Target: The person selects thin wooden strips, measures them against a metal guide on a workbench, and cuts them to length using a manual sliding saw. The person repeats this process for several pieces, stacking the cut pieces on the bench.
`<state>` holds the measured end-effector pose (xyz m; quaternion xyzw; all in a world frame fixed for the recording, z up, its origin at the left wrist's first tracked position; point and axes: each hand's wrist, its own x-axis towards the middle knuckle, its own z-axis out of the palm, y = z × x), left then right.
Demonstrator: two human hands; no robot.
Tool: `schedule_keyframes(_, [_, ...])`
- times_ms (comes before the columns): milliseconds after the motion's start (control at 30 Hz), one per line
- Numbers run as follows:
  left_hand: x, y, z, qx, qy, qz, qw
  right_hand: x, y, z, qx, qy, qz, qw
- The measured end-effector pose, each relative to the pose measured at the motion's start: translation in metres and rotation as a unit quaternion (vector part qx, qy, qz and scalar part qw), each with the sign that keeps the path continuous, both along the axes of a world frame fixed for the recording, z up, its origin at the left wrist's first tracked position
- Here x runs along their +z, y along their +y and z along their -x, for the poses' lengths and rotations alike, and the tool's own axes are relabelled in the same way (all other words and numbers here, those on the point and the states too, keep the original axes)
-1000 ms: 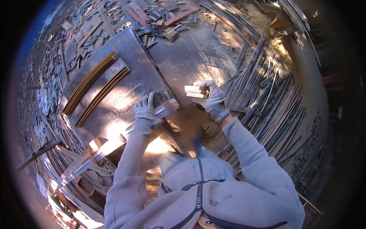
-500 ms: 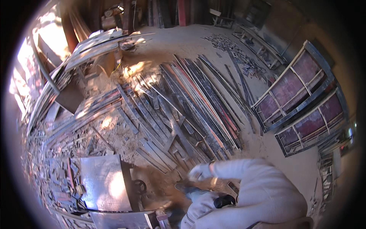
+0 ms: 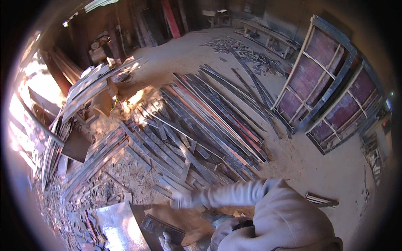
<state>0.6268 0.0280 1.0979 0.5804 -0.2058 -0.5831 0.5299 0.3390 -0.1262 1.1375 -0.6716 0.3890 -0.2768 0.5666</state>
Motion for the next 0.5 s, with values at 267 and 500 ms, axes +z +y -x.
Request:
schedule_keyframes(267, [-0.085, 0.038, 0.063, -0.084, -0.101, -0.180, 0.975, -0.036, 0.128, -0.008, -0.085, 0.053, -0.443, 0.891])
schedule_keyframes(500, [-0.109, 0.062, 0.032, -0.064, -0.085, -0.211, 0.972, -0.056, 0.033, 0.433, -0.481, 0.010, -0.176, 0.859])
